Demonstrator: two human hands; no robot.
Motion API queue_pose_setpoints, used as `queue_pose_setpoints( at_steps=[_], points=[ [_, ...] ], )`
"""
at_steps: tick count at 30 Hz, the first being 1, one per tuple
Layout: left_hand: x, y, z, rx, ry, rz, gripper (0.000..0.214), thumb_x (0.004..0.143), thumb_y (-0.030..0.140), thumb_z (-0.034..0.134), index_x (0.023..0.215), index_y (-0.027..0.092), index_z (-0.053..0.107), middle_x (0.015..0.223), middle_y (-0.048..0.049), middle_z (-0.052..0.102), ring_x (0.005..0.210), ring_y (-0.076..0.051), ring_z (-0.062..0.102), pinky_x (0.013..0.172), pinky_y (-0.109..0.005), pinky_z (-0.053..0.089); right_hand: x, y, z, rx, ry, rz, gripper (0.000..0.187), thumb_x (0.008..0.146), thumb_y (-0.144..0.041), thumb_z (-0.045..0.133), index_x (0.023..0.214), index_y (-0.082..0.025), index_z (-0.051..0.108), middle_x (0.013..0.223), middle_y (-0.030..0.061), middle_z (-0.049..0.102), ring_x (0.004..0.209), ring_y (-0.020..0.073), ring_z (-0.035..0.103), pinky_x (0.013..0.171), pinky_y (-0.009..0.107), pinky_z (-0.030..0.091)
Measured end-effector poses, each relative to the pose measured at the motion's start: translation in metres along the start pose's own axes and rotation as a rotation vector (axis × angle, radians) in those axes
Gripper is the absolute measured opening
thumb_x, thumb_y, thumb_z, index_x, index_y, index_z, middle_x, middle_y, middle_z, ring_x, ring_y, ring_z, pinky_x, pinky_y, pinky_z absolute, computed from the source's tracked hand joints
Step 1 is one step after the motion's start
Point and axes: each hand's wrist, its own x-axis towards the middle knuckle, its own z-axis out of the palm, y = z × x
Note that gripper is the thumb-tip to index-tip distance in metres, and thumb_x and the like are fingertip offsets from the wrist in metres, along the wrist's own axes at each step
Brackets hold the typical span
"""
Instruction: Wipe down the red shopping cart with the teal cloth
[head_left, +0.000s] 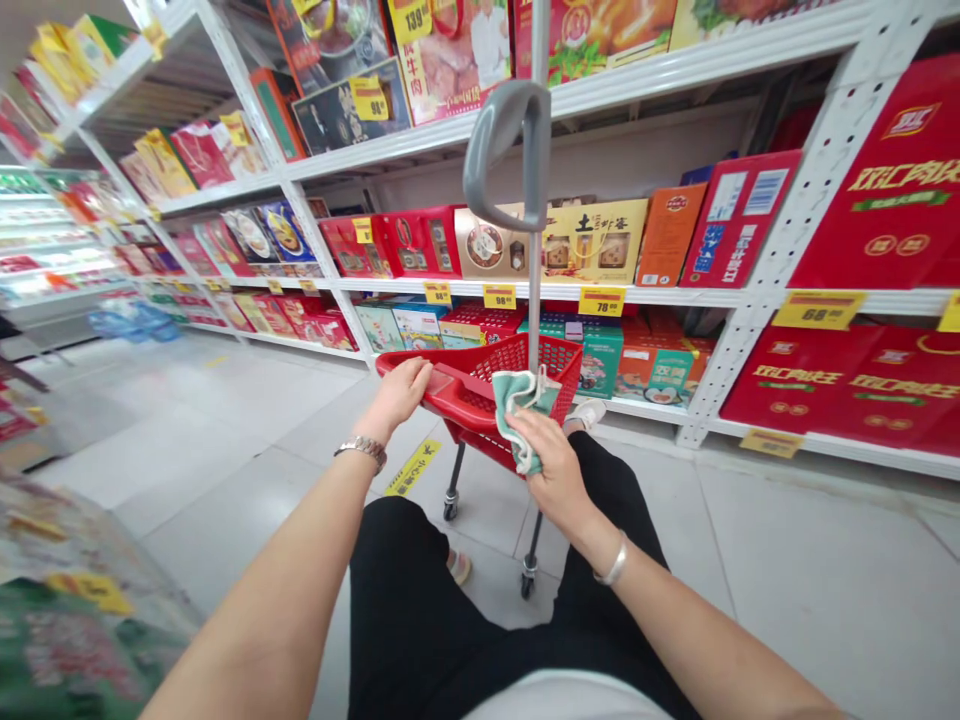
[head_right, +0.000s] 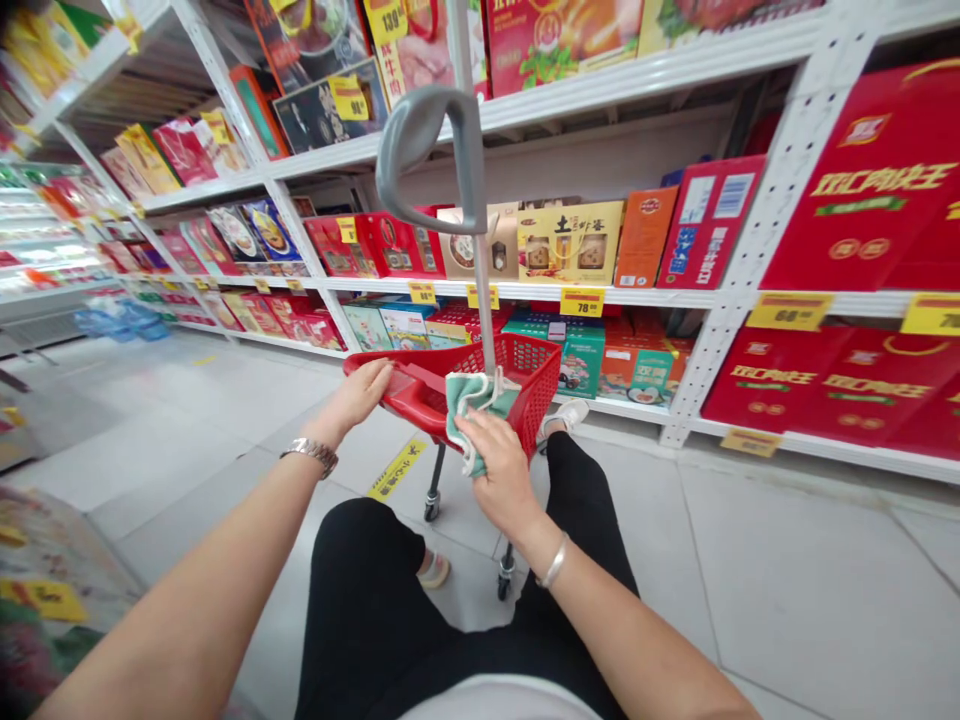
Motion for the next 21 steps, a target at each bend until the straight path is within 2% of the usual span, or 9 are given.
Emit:
queue_pose_setpoints(
  at_steps=[2,5,10,14,21],
  points=[
    [0.002,-0.001,0.009,-0.002,0.009,0.011,0.042,0.098,0.036,0.032,0.114,0.017,0.066,0.126,-0.0111,0.070,0.119,-0.022,0.062,0.105,-0.034,0.044,0.008,-0.005,0.006,-0.076,-0.054,-0.026,0.065,0.080,-0.003,0.045,0.136,-0.029,0.062,0.139,0.0044,0.063,0.132,0.0227,0.052,0.109,0.043,0.042],
    [-0.002,0.003,0.018,-0.003,0.024,0.018,0.041,0.099,0.037,0.032,0.114,0.019,0.065,0.125,-0.0118,0.069,0.119,-0.024,0.059,0.107,-0.038,0.041,0.016,-0.013,0.010,-0.181,-0.084,0.002,0.053,0.087,-0.013,0.051,0.137,-0.031,0.060,0.141,0.0061,0.061,0.136,0.0276,0.047,0.107,0.046,0.036],
    [-0.022,0.014,0.023,0.015,0.092,0.042,0.047,0.100,0.043,0.030,0.121,0.021,0.065,0.130,-0.0133,0.064,0.119,-0.027,0.055,0.109,-0.046,0.036,0.011,-0.019,0.002,-0.263,0.006,0.045,0.036,0.096,-0.029,0.056,0.130,-0.032,0.063,0.132,0.0075,0.064,0.126,0.0312,0.051,0.103,0.048,0.032],
    [-0.040,0.017,0.018,-0.005,0.130,0.072,0.053,0.100,0.046,0.028,0.123,0.021,0.069,0.125,-0.0131,0.066,0.114,-0.027,0.055,0.105,-0.044,0.038,0.002,-0.025,-0.011,-0.305,0.049,-0.038,0.026,0.096,-0.031,0.057,0.119,-0.029,0.068,0.121,0.0071,0.069,0.115,0.0282,0.058,0.097,0.045,0.035],
    [-0.052,0.013,-0.002,-0.051,0.063,0.063,0.054,0.099,0.043,0.026,0.116,0.028,0.075,0.108,-0.0080,0.070,0.098,-0.024,0.060,0.090,-0.039,0.043,-0.007,-0.033,-0.036,-0.284,0.087,-0.145,0.019,0.094,-0.027,0.056,0.108,-0.026,0.069,0.104,0.0068,0.073,0.101,0.0258,0.065,0.088,0.043,0.040]
  ],
)
